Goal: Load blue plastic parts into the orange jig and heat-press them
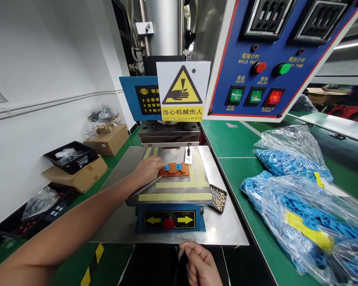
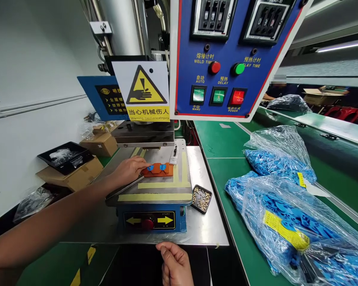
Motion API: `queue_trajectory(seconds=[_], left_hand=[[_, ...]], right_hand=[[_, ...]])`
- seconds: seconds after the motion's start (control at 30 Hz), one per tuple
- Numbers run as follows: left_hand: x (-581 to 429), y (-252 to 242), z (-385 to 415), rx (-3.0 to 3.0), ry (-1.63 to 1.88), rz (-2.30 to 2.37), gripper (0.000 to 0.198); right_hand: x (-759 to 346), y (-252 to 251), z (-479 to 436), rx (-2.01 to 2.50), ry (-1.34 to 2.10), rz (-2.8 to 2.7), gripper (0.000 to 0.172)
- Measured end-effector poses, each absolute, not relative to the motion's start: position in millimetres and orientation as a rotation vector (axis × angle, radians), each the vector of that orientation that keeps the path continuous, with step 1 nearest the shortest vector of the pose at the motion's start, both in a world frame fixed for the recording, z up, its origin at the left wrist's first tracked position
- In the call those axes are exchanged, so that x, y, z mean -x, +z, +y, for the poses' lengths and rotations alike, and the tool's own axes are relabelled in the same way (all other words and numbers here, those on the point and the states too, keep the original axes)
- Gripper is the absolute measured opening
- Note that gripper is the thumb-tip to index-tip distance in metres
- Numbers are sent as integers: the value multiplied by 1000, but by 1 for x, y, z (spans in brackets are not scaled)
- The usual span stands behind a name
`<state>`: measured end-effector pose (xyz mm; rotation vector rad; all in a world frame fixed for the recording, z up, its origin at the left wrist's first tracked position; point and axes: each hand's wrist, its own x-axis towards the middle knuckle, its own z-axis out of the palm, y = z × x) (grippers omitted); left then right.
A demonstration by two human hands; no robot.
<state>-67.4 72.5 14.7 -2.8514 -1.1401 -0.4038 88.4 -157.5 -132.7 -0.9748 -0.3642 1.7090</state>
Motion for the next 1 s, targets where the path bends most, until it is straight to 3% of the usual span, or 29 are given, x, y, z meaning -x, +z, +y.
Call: queue_trajectory(seconds=[0.37,0.47,0.6,0.73,1.0], left_hand=[[79,19,70,2900,-645,-1238,28],[88,20,46,2810,-879,-1221,26],[77,12,-14,2875,-1237,-840,20],[46,-7,-68,3145,-1095,-426,17],[13,-35,-86,3227,-970,-431,22]], right_hand=[[-92,-113,-164,768,1709,-88,38],[-99,-93,-168,630,1603,106,37],[-107,-67,-165,515,1535,86,46],[-108,-58,-160,440,1493,29,51],[-99,-55,-166,497,1398,-8,44]])
